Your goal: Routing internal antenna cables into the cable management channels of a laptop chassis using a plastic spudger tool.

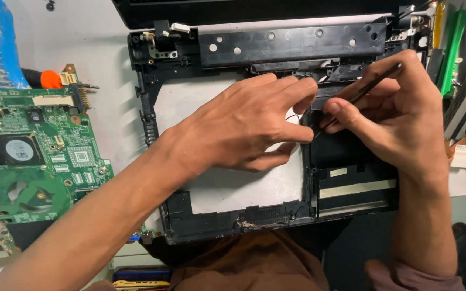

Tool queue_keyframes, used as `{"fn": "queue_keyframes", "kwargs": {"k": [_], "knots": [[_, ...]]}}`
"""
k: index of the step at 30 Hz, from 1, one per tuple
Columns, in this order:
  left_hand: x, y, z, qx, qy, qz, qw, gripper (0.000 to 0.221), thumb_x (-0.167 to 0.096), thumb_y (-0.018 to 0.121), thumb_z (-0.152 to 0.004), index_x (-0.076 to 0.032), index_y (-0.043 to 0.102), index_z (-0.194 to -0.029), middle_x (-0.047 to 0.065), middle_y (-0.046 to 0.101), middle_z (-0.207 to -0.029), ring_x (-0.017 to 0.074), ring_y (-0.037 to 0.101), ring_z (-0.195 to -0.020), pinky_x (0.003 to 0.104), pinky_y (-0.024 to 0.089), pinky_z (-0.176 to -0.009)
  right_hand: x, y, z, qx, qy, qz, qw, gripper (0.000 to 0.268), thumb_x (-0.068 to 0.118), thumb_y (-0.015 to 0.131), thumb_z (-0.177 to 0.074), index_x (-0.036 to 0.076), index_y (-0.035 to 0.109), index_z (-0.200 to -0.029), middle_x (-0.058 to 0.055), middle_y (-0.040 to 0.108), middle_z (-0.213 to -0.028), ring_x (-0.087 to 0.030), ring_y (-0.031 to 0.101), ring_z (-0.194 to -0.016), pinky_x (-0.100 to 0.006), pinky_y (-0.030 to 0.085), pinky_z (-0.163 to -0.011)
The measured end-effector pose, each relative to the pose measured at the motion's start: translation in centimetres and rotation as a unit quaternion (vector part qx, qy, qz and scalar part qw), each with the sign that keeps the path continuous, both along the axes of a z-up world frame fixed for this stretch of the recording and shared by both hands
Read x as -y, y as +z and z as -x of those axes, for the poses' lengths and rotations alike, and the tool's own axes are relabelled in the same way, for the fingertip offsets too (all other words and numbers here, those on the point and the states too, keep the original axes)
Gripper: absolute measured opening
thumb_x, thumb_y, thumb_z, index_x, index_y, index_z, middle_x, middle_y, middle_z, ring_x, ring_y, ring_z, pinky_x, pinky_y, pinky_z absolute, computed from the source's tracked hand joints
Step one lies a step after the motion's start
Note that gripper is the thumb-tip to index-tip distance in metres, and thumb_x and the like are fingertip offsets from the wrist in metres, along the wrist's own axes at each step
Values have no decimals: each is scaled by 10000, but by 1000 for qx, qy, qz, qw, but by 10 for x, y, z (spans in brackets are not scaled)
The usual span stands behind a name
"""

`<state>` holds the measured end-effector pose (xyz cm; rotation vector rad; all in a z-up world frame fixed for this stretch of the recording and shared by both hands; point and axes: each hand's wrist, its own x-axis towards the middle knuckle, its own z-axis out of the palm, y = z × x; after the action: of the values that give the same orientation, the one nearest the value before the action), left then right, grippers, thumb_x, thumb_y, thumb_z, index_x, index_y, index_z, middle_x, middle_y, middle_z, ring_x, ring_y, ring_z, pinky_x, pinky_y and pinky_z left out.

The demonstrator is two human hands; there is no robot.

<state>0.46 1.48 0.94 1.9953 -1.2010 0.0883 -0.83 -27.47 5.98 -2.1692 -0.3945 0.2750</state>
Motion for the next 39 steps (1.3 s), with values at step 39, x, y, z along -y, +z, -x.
{"fn": "queue_keyframes", "kwargs": {"k": [39], "knots": [[-3, 0, -1, -50, 12, 31, 998, 273, -66, 920, -882, -85, 857, -1147, 92, 555, -1119, 251, 616, -885, 407, 559, -736, 13, -2, -3, 54, 57, -36, 996, 543, -180, 907, -1033, -96, 423, -1263, -321, 818, -1151, -324, 870, -846, -322, 745, -677]]}}
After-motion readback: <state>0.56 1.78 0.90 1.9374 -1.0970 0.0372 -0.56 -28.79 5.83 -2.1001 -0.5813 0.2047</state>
